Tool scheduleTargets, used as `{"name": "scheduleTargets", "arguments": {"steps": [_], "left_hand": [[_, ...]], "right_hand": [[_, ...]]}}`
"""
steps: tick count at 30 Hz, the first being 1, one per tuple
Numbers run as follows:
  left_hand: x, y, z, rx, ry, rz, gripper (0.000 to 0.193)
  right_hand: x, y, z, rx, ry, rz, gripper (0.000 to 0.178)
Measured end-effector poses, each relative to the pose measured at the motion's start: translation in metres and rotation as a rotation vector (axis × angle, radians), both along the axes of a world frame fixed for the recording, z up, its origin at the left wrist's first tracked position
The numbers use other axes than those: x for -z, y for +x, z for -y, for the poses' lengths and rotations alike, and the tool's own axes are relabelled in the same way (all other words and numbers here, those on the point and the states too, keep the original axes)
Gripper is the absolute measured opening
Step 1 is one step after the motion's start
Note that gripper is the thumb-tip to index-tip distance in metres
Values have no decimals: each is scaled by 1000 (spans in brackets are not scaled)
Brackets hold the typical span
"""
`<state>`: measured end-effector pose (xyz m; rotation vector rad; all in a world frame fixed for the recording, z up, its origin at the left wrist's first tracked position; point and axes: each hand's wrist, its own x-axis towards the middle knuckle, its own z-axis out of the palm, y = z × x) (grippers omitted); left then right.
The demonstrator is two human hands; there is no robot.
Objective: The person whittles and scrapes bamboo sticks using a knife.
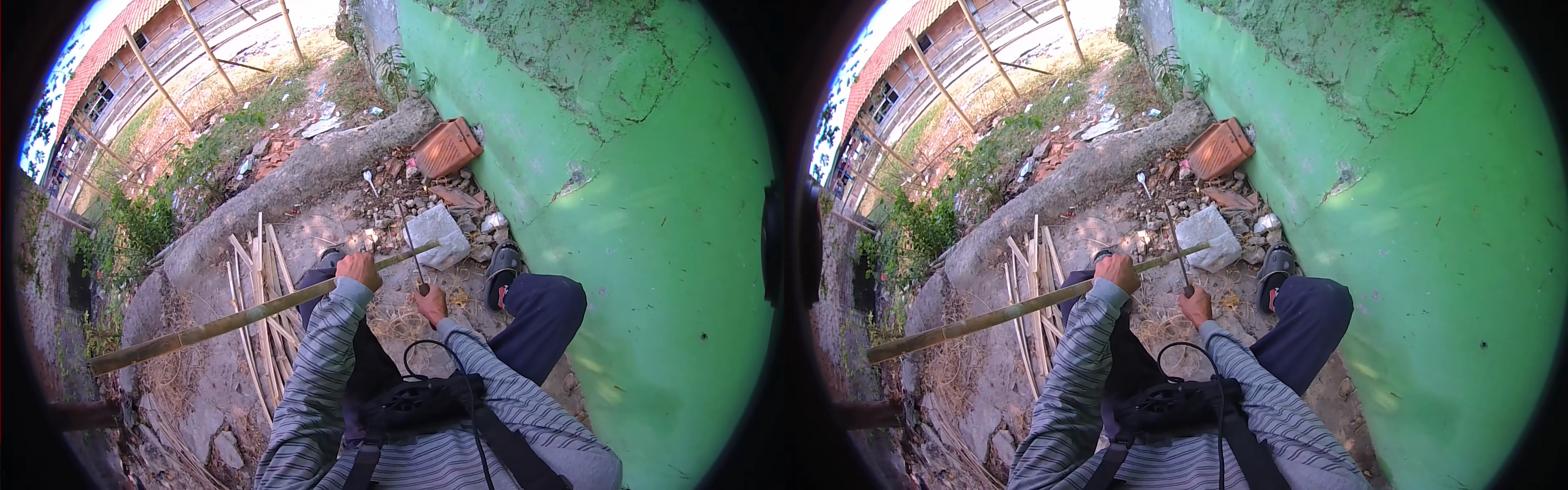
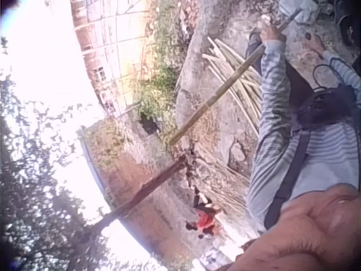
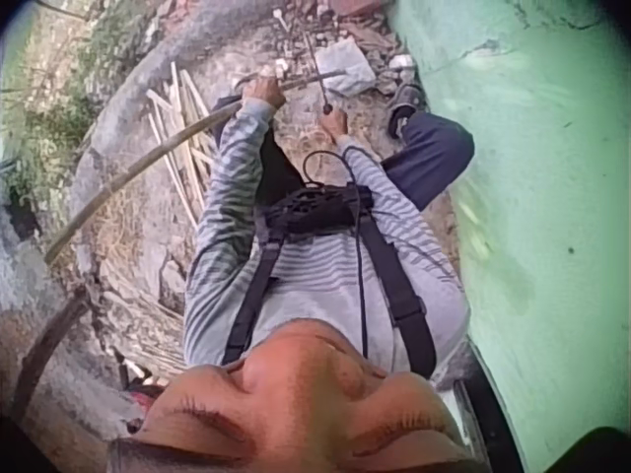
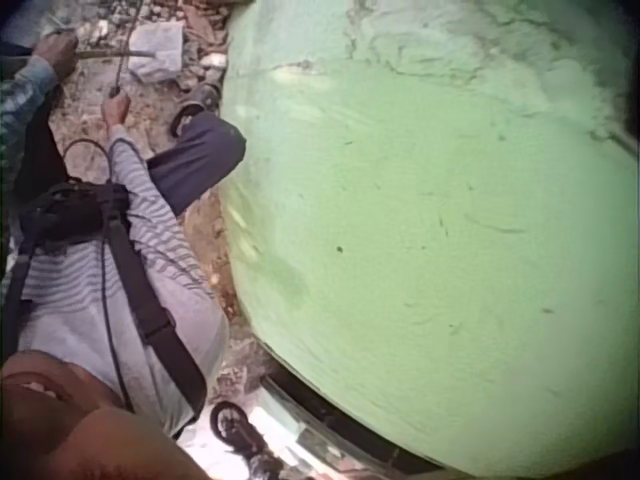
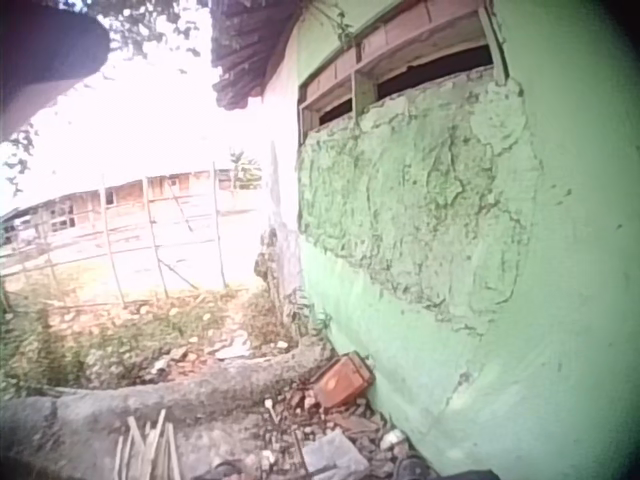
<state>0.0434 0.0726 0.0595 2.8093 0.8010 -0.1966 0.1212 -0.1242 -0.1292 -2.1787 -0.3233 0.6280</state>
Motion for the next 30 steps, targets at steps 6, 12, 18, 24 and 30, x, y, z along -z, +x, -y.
{"name": "scheduleTargets", "arguments": {"steps": [6, 12, 18, 24, 30], "left_hand": [[-1, -1, -3, -18, -14, -17, 24], [7, 0, -2, 3, 14, -6, 23], [1, -2, 1, -5, 20, -20, 22], [5, -2, -2, 9, 38, -12, 19], [1, -4, 4, 48, 70, -21, 17]], "right_hand": [[-24, -25, -15, -171, 168, 126, 32], [-26, -11, -14, -130, 91, 27, 31], [-37, -19, -22, -231, 214, 95, 27], [-36, -3, -15, -204, 116, 126, 26], [-46, -5, -21, -242, 105, 143, 26]]}}
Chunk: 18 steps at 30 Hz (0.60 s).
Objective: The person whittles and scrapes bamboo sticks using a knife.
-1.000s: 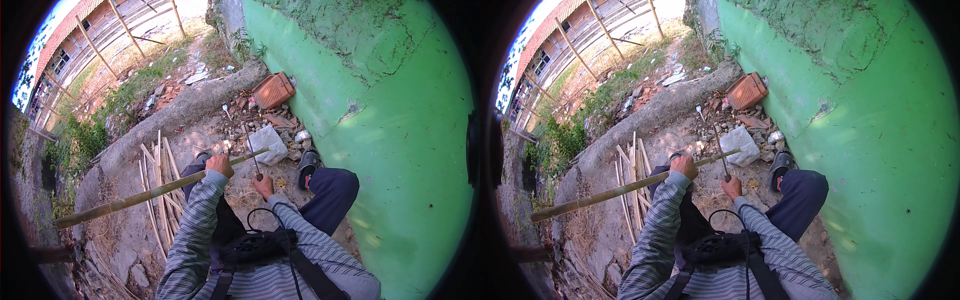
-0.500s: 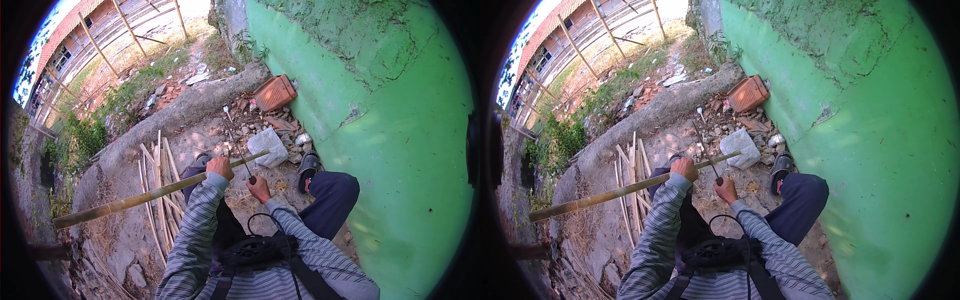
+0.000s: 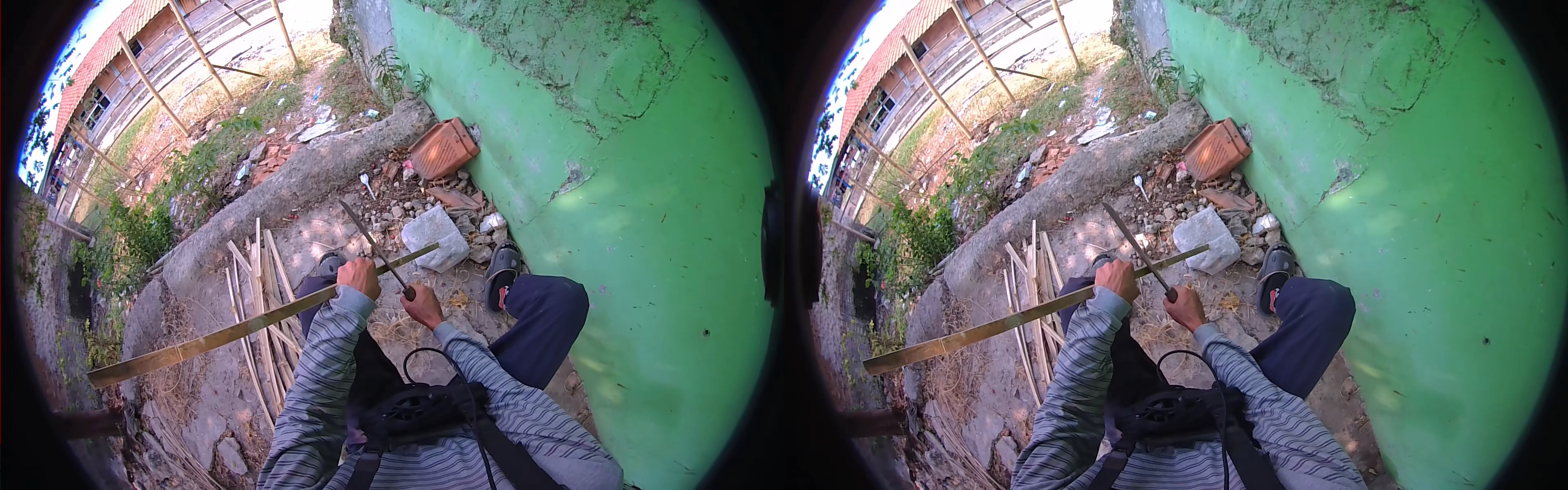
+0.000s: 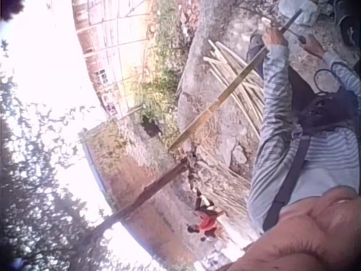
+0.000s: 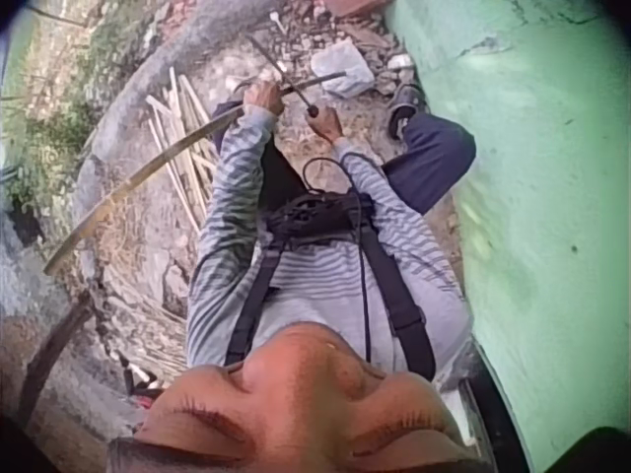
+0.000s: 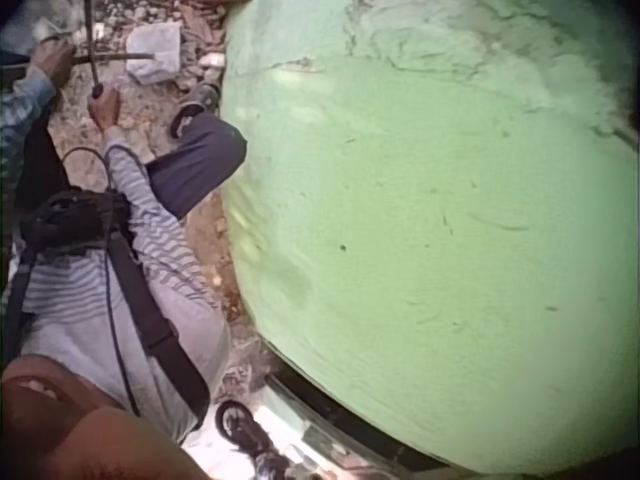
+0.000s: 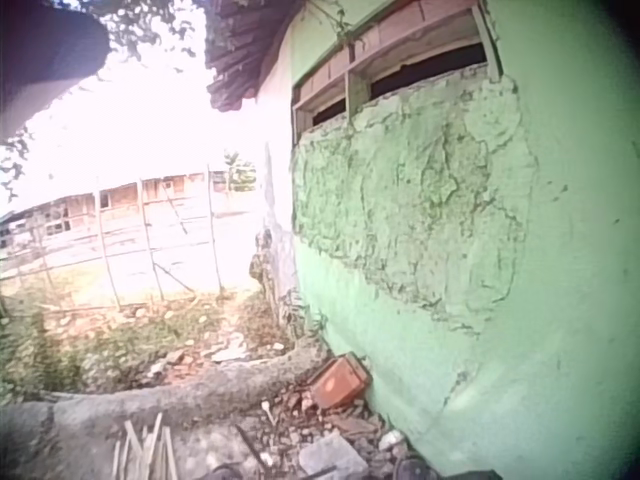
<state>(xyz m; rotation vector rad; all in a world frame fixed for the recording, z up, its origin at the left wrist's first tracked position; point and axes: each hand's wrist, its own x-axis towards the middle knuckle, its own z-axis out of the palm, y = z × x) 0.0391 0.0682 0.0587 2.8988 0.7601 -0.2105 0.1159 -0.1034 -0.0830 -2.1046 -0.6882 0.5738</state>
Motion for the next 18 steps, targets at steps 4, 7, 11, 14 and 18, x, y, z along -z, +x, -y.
{"name": "scheduleTargets", "arguments": {"steps": [4, 7, 11, 14, 18], "left_hand": [[-1, 6, 5, 24, 3, -13, 13], [4, 4, 0, 21, 32, 4, 12], [13, -10, 0, 9, 77, 52, 11], [2, 2, 5, 32, 23, 8, 13], [7, 2, 7, 60, 26, 35, 11]], "right_hand": [[12, 7, 10, 57, 35, 30, 26], [8, 4, 7, 55, 21, 27, 27], [-7, -7, -3, -17, 48, -6, 30], [23, 15, 11, 44, -14, 25, 31], [49, 34, 31, 151, -124, -38, 31]]}}
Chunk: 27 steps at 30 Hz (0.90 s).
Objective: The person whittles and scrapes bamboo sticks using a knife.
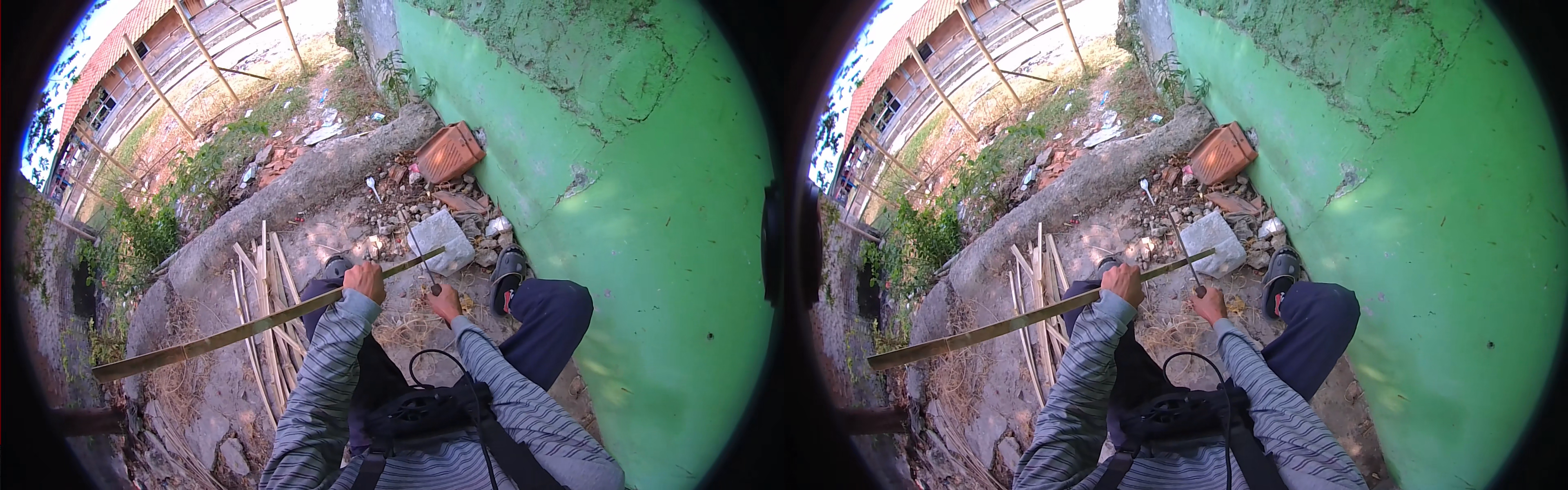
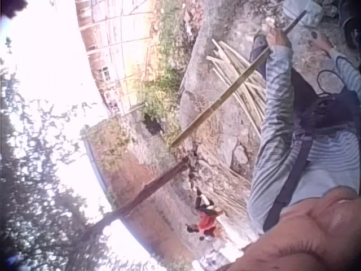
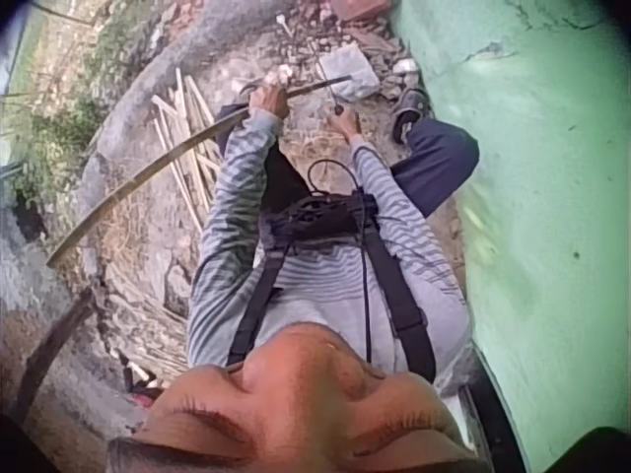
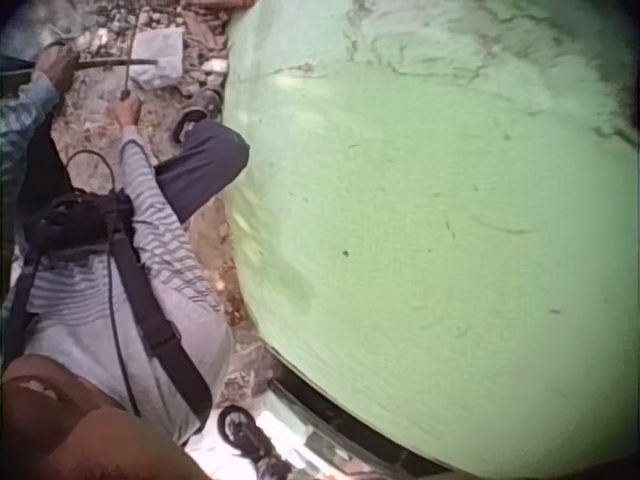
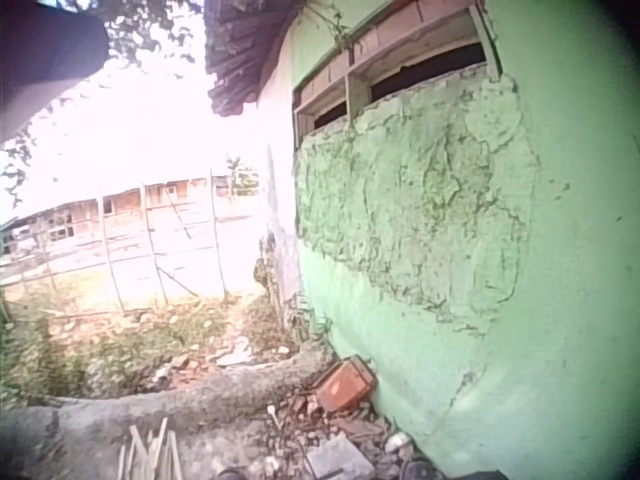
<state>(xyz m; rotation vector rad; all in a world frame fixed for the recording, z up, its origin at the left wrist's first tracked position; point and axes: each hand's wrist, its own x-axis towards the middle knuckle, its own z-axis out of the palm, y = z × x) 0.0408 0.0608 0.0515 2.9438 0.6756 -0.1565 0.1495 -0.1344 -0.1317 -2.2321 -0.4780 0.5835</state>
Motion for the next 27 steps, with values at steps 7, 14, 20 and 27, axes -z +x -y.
{"name": "scheduleTargets", "arguments": {"steps": [7, 14, 20, 27], "left_hand": [[-1, -7, -5, -40, -16, -53, 11], [20, -3, 0, 36, 47, 145, 9], [16, -15, 0, -7, 59, 82, 8], [8, -8, 4, 9, 24, 86, 8]], "right_hand": [[-35, -32, -27, -114, 215, 9, 28], [-10, -6, -16, -69, 150, -5, 32], [-50, -30, -36, -192, 210, -136, 33], [-47, -21, -36, -197, 253, 17, 28]]}}
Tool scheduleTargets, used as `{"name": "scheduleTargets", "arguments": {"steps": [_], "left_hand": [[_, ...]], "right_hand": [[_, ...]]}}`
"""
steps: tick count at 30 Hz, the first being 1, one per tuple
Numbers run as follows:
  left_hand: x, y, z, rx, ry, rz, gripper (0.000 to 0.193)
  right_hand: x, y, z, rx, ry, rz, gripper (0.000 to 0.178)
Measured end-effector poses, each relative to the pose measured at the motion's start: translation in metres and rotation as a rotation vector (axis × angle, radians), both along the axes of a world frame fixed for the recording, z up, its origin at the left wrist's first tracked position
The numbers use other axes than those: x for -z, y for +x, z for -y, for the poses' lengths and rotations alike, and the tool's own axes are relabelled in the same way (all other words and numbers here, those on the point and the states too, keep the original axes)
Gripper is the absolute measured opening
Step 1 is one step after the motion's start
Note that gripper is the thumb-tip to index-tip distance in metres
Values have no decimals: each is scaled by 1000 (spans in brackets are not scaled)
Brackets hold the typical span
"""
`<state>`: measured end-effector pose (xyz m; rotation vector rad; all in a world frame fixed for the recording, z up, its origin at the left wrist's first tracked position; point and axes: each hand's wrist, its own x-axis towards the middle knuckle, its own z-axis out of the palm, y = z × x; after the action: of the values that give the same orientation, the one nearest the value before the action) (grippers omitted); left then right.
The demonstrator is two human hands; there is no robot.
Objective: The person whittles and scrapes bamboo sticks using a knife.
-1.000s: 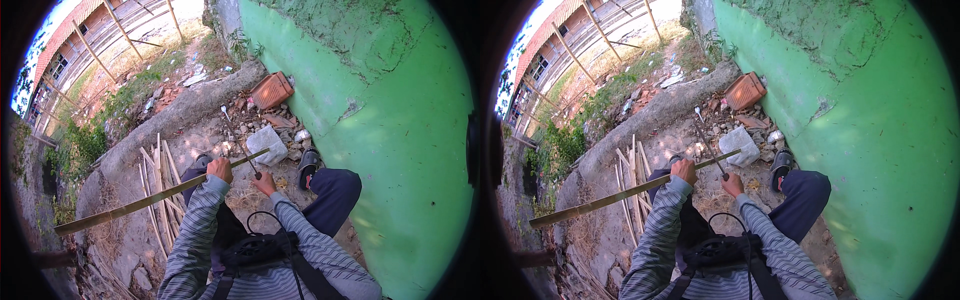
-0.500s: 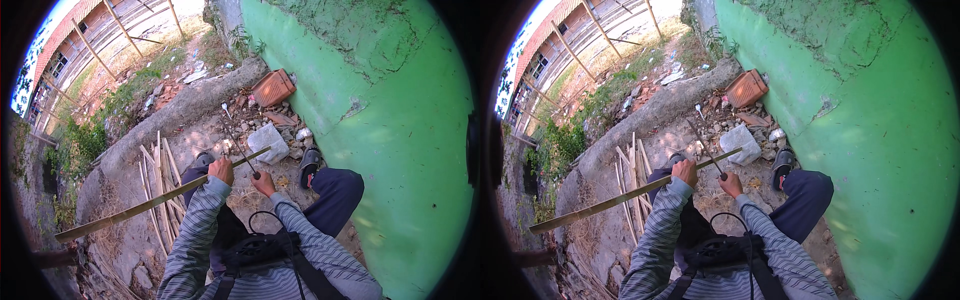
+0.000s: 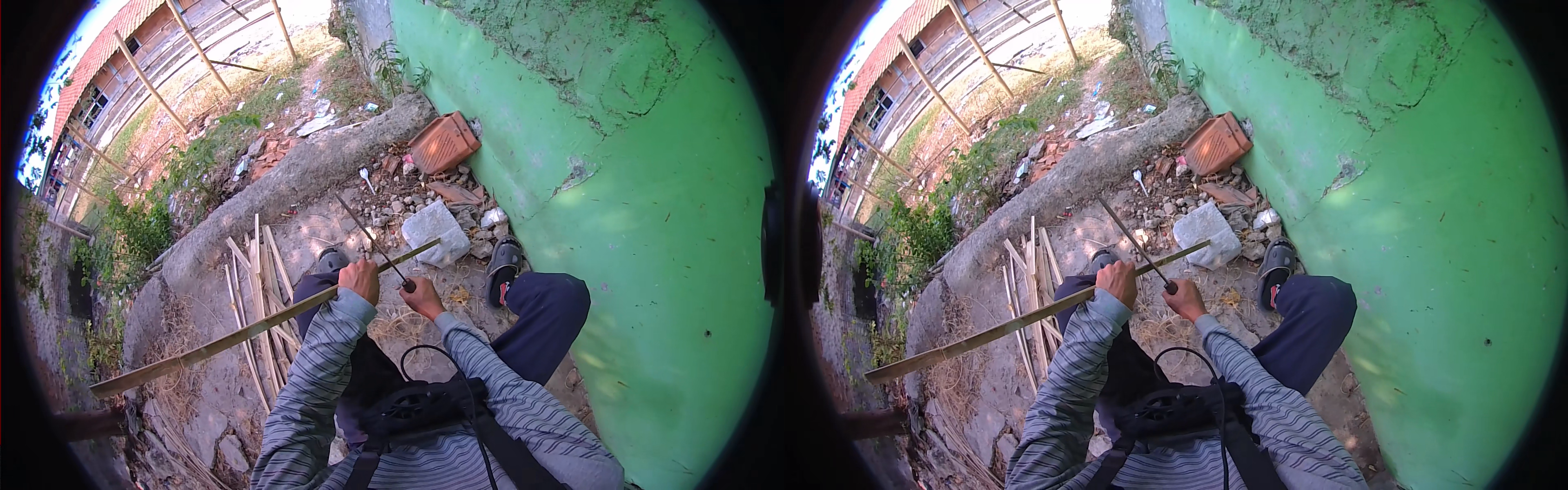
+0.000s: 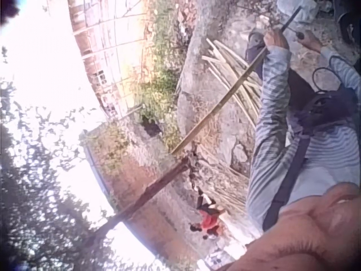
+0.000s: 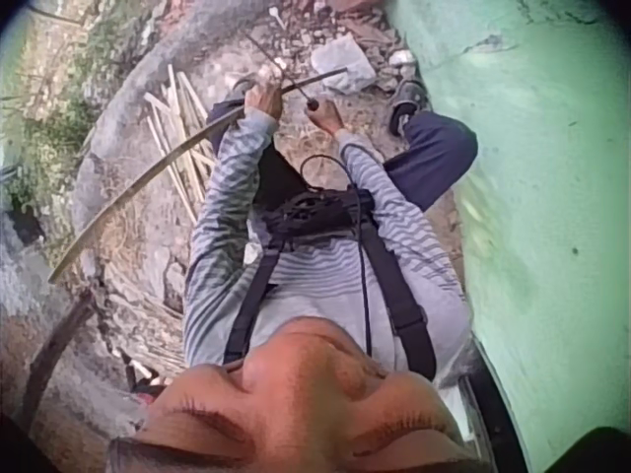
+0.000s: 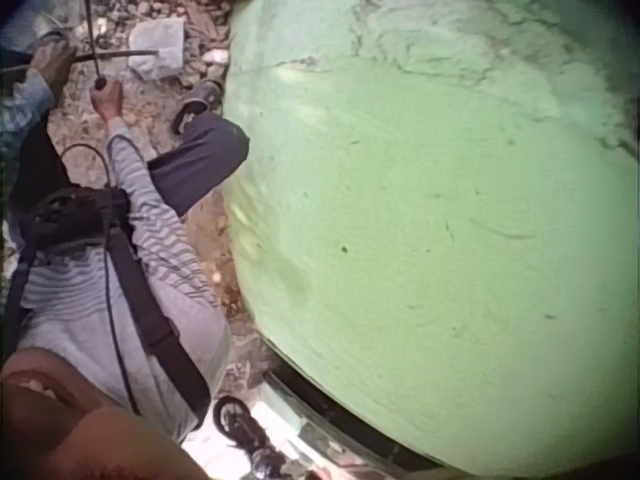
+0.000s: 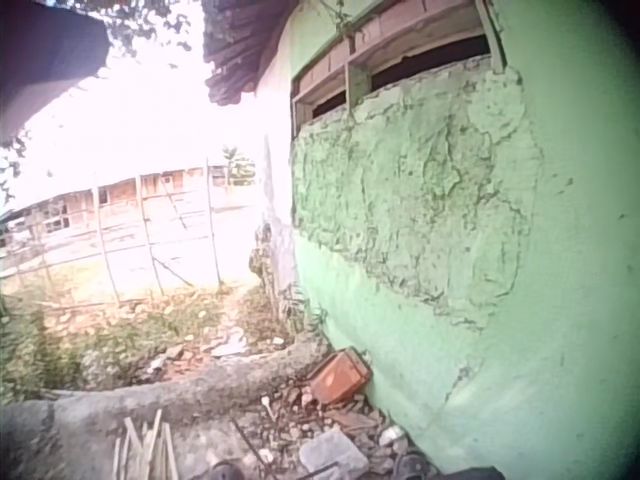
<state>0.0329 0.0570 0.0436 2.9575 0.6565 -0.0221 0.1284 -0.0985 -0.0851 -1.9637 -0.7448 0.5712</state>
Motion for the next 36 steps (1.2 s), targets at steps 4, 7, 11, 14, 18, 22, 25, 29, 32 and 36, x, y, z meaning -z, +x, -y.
{"name": "scheduleTargets", "arguments": {"steps": [4, 7, 11, 14, 18, 22, 25, 29, 32, 36], "left_hand": [[11, -3, -1, 3, 20, -22, 9], [10, -1, 0, 1, 63, -18, 11], [5, 3, 6, 8, 27, 0, 11], [3, 11, 2, 16, 32, 6, 11], [5, -2, -1, -12, 30, -7, 11], [-1, 2, 3, 1, 4, 12, 11], [3, 7, 3, -11, -11, 7, 11], [7, -3, -7, -7, -15, -14, 10], [-1, -2, -1, -45, -18, -4, 10], [-4, 5, 0, -2, 54, -26, 11]], "right_hand": [[-10, -11, -2, 10, 5, -25, 26], [-20, -20, -8, 11, 19, -6, 26], [-5, -11, -1, 48, -18, 3, 28], [0, 6, 2, 92, -34, -57, 28], [-12, -14, -8, 44, -50, -45, 29], [1, -3, 0, 63, -32, 10, 29], [11, 8, 6, 85, -83, -4, 28], [-10, -3, -4, 41, -122, 13, 25], [-15, -10, -9, 3, -69, 20, 24], [4, 3, 3, 103, -36, 99, 27]]}}
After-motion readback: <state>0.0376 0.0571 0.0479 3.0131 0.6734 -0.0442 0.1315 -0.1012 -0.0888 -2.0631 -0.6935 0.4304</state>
